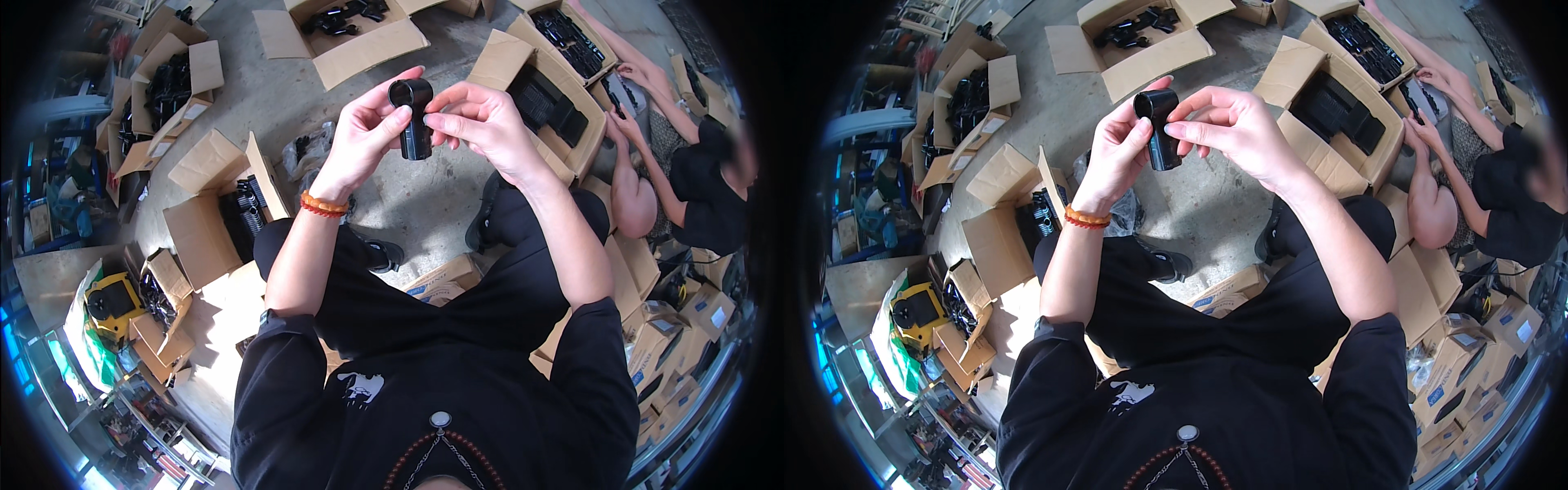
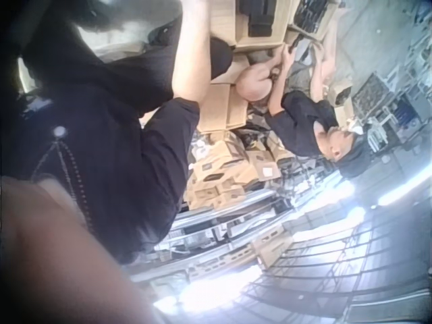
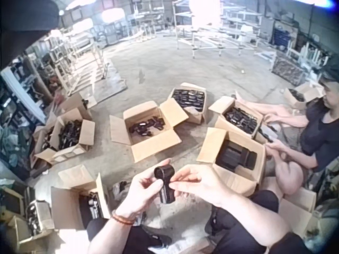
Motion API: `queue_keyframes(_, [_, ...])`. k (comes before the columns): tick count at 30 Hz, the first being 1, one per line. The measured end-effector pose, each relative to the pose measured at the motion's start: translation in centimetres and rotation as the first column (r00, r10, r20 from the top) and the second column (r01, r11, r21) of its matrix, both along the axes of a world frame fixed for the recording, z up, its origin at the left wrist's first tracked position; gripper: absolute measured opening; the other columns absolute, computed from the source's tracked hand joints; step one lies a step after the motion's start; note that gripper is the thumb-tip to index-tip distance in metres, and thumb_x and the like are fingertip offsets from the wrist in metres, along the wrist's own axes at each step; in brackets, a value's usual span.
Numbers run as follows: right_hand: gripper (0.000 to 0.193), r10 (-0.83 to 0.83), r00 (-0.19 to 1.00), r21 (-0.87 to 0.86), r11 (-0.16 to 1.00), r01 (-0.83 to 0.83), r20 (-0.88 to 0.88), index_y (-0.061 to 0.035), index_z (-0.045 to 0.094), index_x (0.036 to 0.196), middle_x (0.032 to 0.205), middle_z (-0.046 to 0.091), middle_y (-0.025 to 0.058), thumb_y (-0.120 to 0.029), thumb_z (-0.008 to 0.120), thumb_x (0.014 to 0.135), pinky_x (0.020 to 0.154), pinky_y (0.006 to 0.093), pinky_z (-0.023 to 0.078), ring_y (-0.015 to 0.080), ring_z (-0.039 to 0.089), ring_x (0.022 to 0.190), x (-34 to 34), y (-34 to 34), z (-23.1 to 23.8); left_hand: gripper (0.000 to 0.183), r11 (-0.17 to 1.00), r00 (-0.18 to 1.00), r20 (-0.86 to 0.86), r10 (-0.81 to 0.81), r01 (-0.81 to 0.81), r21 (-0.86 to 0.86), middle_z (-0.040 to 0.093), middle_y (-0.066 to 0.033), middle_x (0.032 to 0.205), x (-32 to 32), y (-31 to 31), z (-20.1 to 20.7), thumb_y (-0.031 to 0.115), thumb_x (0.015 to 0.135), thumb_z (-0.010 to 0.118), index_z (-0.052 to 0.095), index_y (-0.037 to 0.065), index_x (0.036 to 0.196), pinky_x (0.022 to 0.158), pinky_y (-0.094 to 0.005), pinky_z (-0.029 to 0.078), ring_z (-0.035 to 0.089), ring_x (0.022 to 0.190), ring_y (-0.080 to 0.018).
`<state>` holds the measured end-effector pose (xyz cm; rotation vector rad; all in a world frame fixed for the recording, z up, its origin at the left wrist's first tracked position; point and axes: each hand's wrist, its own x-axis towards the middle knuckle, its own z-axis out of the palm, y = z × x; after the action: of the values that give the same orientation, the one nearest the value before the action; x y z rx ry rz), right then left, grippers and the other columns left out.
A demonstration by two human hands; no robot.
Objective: The person takes black metal components from boxes and bags, fitting smaller cylindrical pins and additional bracket pieces together by hand.
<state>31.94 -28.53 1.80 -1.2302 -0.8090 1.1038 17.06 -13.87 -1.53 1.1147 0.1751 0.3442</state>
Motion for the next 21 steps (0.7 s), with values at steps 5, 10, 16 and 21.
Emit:
queue_keyframes(5, [0.014, -0.211, 0.955, 0.213, 0.963, 0.167, 0.206, -0.0003, 0.070, 0.099, 0.087, 0.070, 0.0049, -0.006, 0.073, 0.086, 0.064, 0.0198, 0.053, 0.0072, 0.066, 0.076, -1.3, 0.6, -1.6, 0.052, 0.996, 0.996, -0.011, 0.084, -0.084, -0.015, 0.068, -0.0060, 0.113, 0.2, -0.4, 0.2, 0.018, 0.096, 0.064, 0.045, 0.008, 0.144, 0.085, -0.0300, 0.058, 0.067, 0.098, -0.0122])
queue_keyframes(10, [0.014, -0.304, 0.896, 0.340, 0.921, 0.189, 0.325, -0.0019, 0.071, 0.097, 0.092, 0.067, 0.0041, -0.005, 0.075, 0.084, 0.060, 0.0185, 0.053, 0.0070, 0.064, 0.074, -1.5, 1.1, -2.8, 0.053, 0.996, 0.996, -0.018, 0.089, -0.089, 0.015, 0.068, -0.0048, 0.113, 0.2, -0.4, 0.2, 0.018, 0.096, 0.064, 0.046, 0.009, 0.144, 0.084, -0.0295, 0.058, 0.066, 0.098, -0.0110])
queue_keyframes(16, [0.016, -0.413, 0.765, 0.267, 0.910, 0.318, 0.494, -0.0041, 0.072, 0.099, 0.102, 0.066, 0.0058, -0.014, 0.074, 0.087, 0.062, 0.0219, 0.052, 0.0092, 0.065, 0.078, -2.1, 1.3, -3.2, 0.053, 0.979, 0.976, -0.098, 0.196, -0.189, 0.070, 0.070, -0.0042, 0.105, 0.3, -0.5, 0.1, 0.018, 0.093, 0.068, 0.049, 0.008, 0.142, 0.082, -0.0273, 0.058, 0.066, 0.094, -0.0093])
queue_keyframes(21, [0.031, -0.330, 0.931, 0.073, 0.944, 0.322, 0.156, -0.0056, 0.067, 0.117, 0.117, 0.064, 0.0065, -0.027, 0.065, 0.095, 0.081, 0.0267, 0.051, 0.0126, 0.064, 0.098, -3.7, 1.4, -5.8, 0.051, 0.794, 0.866, -0.148, 0.478, -0.354, 0.494, 0.073, -0.0069, 0.097, 0.7, -0.4, -1.2, 0.018, 0.090, 0.072, 0.055, 0.004, 0.136, 0.075, -0.0263, 0.057, 0.068, 0.087, -0.0100])
